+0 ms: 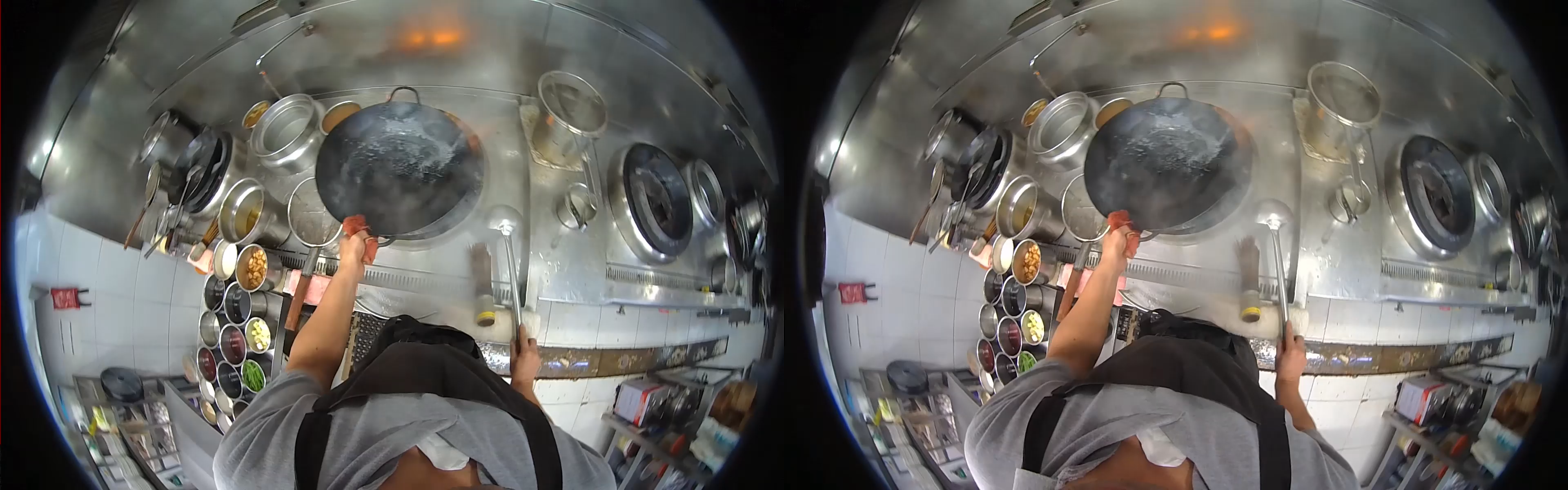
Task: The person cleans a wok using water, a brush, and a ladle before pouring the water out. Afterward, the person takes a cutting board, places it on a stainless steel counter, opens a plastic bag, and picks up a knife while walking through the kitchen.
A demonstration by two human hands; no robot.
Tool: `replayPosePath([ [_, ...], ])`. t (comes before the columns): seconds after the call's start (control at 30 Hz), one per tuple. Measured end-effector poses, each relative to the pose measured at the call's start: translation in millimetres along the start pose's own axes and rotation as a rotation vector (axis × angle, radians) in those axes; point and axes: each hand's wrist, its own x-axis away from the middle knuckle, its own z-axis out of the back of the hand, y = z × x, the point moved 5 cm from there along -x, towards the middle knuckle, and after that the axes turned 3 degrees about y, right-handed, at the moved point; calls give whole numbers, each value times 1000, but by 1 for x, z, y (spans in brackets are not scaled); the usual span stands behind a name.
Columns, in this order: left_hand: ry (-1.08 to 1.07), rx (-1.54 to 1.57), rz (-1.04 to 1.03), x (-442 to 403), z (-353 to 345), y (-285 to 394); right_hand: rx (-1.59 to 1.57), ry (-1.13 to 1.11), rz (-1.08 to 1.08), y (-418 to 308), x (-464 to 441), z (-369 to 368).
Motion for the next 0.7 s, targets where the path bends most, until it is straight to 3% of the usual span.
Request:
replayPosePath([
  [0.1, -1, 29, 23, -4, -9, 5, -21, -80, -17, -6, -6, 3],
  [0.17, -97, -12, 154, -21, -9, -12, -26, -90, 40, -1, -9, 5],
  [0.33, -127, 133, 59, -11, -24, -17, -204, -103, -119, 42, -10, -8],
  [0.4, -102, 118, 126, -1, -31, -25, -345, -117, -156, 52, -16, -11],
  [0.5, -71, 131, 130, 12, -36, -19, -637, -86, -323, 12, -30, 15],
  [0.57, -13, 159, 96, -32, -28, -67, -784, -68, -366, -17, -48, 33],
  [0.63, 44, 162, 75, -42, -4, -76, -813, -47, -311, -54, -71, 51],
  [0.7, 50, -168, -58, -11, 32, -34, -830, -11, -197, -80, -95, 56],
])
